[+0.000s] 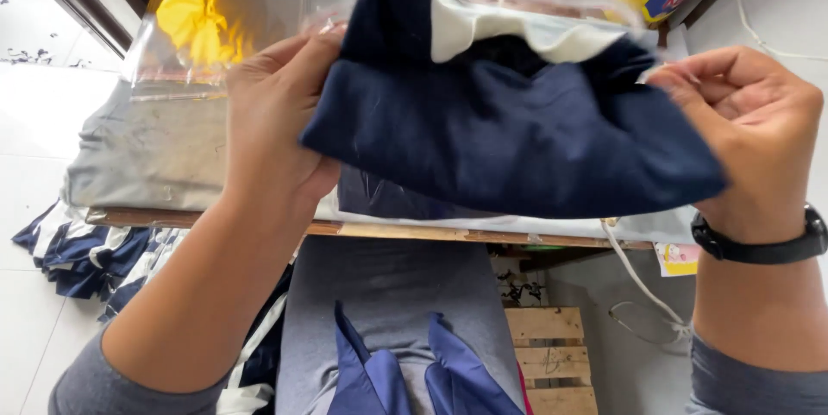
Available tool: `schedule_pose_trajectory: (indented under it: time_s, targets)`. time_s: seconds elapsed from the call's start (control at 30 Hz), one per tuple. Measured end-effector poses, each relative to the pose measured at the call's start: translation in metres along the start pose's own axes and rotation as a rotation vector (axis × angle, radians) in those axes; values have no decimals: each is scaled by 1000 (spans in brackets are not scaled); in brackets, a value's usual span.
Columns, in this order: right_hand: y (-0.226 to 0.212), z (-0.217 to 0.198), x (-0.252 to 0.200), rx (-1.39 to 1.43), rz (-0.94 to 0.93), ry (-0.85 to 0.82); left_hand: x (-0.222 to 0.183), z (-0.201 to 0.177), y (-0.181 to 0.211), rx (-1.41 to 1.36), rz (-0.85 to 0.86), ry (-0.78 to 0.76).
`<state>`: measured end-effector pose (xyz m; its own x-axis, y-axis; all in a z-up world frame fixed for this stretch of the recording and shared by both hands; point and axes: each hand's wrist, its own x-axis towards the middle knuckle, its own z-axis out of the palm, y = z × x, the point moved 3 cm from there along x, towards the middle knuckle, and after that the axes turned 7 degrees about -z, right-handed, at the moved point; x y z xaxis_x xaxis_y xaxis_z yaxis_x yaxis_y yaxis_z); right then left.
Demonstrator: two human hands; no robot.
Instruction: Ironing a shirt, folding it neatly, and placing it into a clear plastic packaging sleeve.
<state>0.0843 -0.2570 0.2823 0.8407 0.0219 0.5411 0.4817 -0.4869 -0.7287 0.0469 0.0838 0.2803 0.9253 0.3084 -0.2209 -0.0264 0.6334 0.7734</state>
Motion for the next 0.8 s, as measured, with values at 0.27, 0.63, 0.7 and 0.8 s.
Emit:
schedule_pose_trajectory:
  time_s: [0.27, 0.63, 0.7, 0.8]
  targets:
    - [9, -24, -4, -24, 92, 107, -4, 1, 1, -56, -80, -63]
    - [69, 42, 130, 400, -62, -15, 124, 23, -6, 85, 37, 155]
    - [77, 47, 145, 483, -191, 17, 143, 26, -6, 38, 42, 164]
    - [93, 57, 133, 398, -191, 19, 147, 14, -19, 76, 24, 179]
